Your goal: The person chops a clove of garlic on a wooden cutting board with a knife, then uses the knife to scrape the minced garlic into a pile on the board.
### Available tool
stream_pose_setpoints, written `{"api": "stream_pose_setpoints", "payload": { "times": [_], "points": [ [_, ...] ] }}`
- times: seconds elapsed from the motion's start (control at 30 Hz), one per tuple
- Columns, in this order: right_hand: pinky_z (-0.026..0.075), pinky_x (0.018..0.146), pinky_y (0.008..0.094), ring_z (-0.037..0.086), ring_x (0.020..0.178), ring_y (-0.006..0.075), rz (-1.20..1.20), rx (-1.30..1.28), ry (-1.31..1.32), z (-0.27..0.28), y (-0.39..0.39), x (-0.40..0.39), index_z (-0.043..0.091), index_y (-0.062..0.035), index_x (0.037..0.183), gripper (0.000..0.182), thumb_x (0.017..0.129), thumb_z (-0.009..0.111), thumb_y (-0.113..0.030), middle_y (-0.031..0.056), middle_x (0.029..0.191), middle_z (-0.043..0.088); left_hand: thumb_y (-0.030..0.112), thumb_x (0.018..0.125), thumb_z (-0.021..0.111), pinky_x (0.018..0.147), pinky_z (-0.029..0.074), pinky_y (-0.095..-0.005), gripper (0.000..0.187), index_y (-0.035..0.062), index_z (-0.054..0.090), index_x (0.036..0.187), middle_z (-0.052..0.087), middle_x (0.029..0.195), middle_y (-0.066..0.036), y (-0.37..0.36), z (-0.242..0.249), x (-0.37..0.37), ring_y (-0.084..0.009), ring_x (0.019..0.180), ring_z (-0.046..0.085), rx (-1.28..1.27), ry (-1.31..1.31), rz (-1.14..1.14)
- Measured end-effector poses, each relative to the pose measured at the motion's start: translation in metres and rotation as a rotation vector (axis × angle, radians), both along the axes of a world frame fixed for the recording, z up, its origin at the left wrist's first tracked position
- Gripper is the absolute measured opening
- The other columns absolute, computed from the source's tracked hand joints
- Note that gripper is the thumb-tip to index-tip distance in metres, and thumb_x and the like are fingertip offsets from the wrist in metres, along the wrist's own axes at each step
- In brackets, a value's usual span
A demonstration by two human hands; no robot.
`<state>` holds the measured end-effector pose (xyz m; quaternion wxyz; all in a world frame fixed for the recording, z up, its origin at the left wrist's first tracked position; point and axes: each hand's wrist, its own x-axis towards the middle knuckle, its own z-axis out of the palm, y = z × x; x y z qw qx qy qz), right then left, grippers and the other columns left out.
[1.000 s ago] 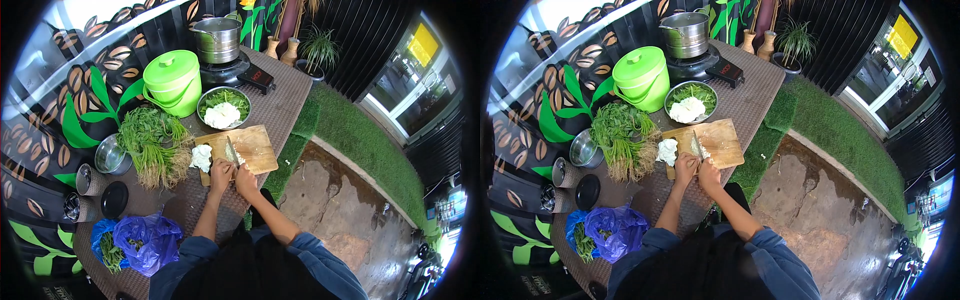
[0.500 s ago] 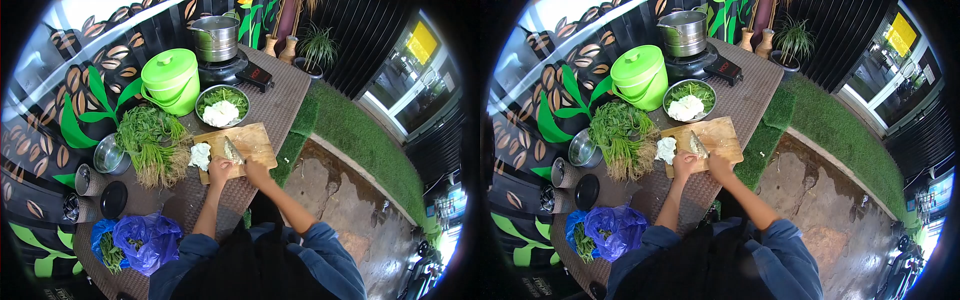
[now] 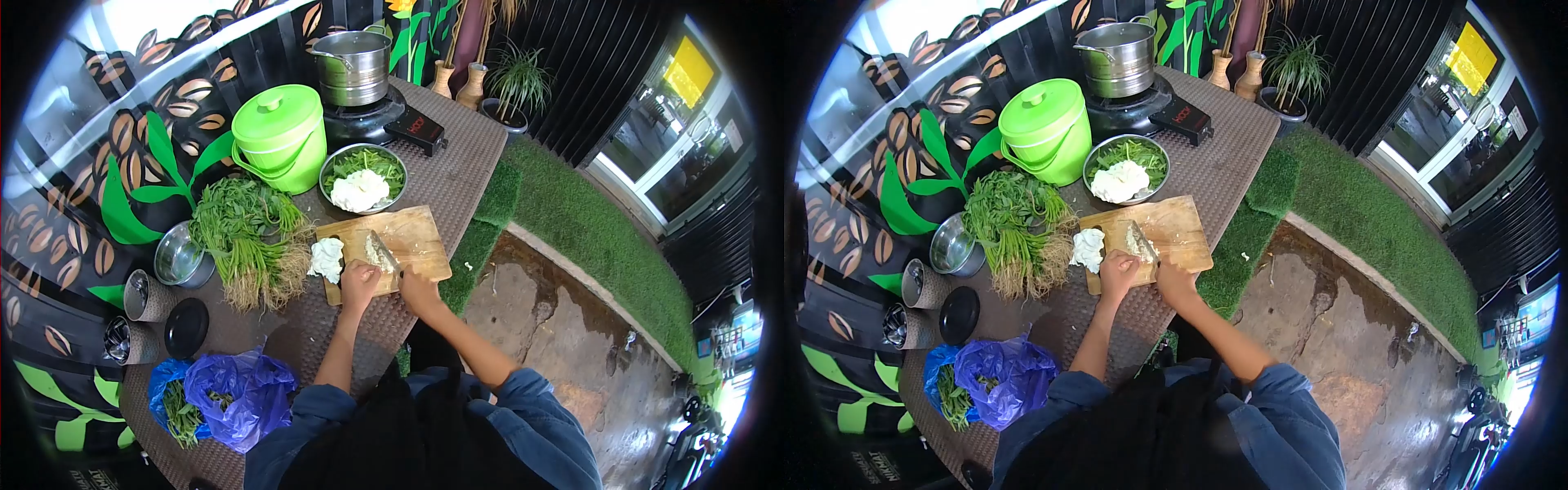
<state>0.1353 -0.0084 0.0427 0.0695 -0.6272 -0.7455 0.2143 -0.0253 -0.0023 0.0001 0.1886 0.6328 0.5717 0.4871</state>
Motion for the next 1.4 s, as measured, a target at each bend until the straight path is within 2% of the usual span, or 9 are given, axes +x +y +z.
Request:
{"api": "stream_pose_setpoints", "payload": {
  "times": [0.1,0.2,0.57,0.7,0.93,1.03,1.1,1.2,1.4],
  "points": [
    [0.057,0.062,0.0427,0.069,0.074,0.0354,-0.089,0.145,-0.086,-0.006,-0.017,-0.017,0.05,0.0024,0.096,0.021,0.089,0.05,-0.018,0.0232,0.079,0.067,0.008,0.073,0.073,0.068,0.049,-0.0357,0.008,0.0027,0.072,0.078,0.061,0.077,-0.011,-0.001,0.003,0.001,-0.0276,0.076,0.06,-0.018,0.007,-0.002],
    [0.054,0.069,0.0496,0.066,0.081,0.0427,-0.07,0.016,0.011,-0.008,-0.004,-0.014,0.044,0.0039,0.103,0.028,0.091,0.049,-0.02,0.0295,0.082,0.064,0.009,0.073,0.074,0.068,0.049,-0.0351,0.008,0.0034,0.073,0.079,0.061,0.076,-0.011,-0.001,0.003,0.0,-0.0267,0.075,0.06,-0.049,-0.029,-0.019],
    [0.055,0.062,0.0457,0.067,0.07,0.0401,-0.139,0.127,0.053,-0.013,-0.002,-0.019,0.05,0.0034,0.098,0.027,0.093,0.047,-0.023,0.026,0.079,0.066,0.006,0.073,0.074,0.068,0.049,-0.0344,0.008,0.0028,0.073,0.081,0.061,0.076,-0.01,-0.006,0.001,0.001,-0.0257,0.077,0.06,-0.015,-0.029,-0.037],
    [0.043,0.036,0.0326,0.052,0.037,0.0177,-0.011,-0.282,0.6,0.011,0.008,0.016,0.05,0.0004,0.079,0.034,0.094,0.044,-0.03,0.009,0.05,0.051,0.006,0.071,0.075,0.069,0.049,-0.0352,0.01,0.0018,0.072,0.08,0.062,0.077,-0.01,-0.007,0.003,0.0,-0.0262,0.077,0.061,0.028,0.066,-0.026],
    [0.032,0.03,0.0273,0.034,0.032,0.0116,-0.265,-0.801,1.245,0.017,-0.012,0.027,0.04,-0.0103,0.075,0.032,0.092,0.028,-0.035,-0.0011,0.045,0.035,0.013,0.071,0.079,0.064,0.048,-0.0326,0.018,-0.0007,0.071,0.078,0.064,0.075,-0.01,-0.015,0.013,0.004,-0.0226,0.068,0.061,-0.053,0.007,0.083],
    [0.032,0.029,0.0271,0.033,0.032,0.0118,-0.285,-0.831,1.317,0.016,-0.015,0.029,0.04,-0.0101,0.077,0.033,0.091,0.027,-0.037,-0.0009,0.045,0.034,0.02,0.069,0.082,0.073,0.049,-0.035,0.036,-0.0023,0.069,0.094,0.064,0.088,-0.014,-0.02,0.025,0.016,-0.0257,0.08,0.062,-0.151,-0.127,0.147],
    [0.031,0.029,0.0271,0.033,0.032,0.012,-0.284,-0.842,1.344,0.015,-0.017,0.03,0.039,-0.0102,0.077,0.032,0.091,0.028,-0.037,-0.0008,0.045,0.033,0.026,0.068,0.084,0.088,0.046,-0.0377,0.06,-0.0051,0.061,0.114,0.061,0.109,-0.02,-0.025,0.031,0.028,-0.0317,0.101,0.059,0.123,0.015,0.178],
    [0.031,0.03,0.0281,0.033,0.032,0.0125,-0.268,-0.867,1.389,0.014,-0.021,0.031,0.039,-0.011,0.076,0.032,0.09,0.029,-0.038,-0.0009,0.045,0.033,0.031,0.067,0.084,0.098,0.041,-0.0403,0.081,-0.0107,0.049,0.126,0.052,0.125,-0.024,-0.027,0.033,0.036,-0.0373,0.116,0.05,0.069,0.151,0.07],
    [0.031,0.031,0.0278,0.033,0.032,0.0121,-0.203,-0.896,1.429,0.019,-0.024,0.04,0.039,-0.0107,0.076,0.032,0.09,0.03,-0.038,-0.0013,0.045,0.033,0.032,0.065,0.085,0.1,0.039,-0.0408,0.085,-0.0114,0.047,0.127,0.051,0.128,-0.026,-0.021,0.033,0.042,-0.0375,0.118,0.05,-0.014,-0.053,0.07]
  ]
}}
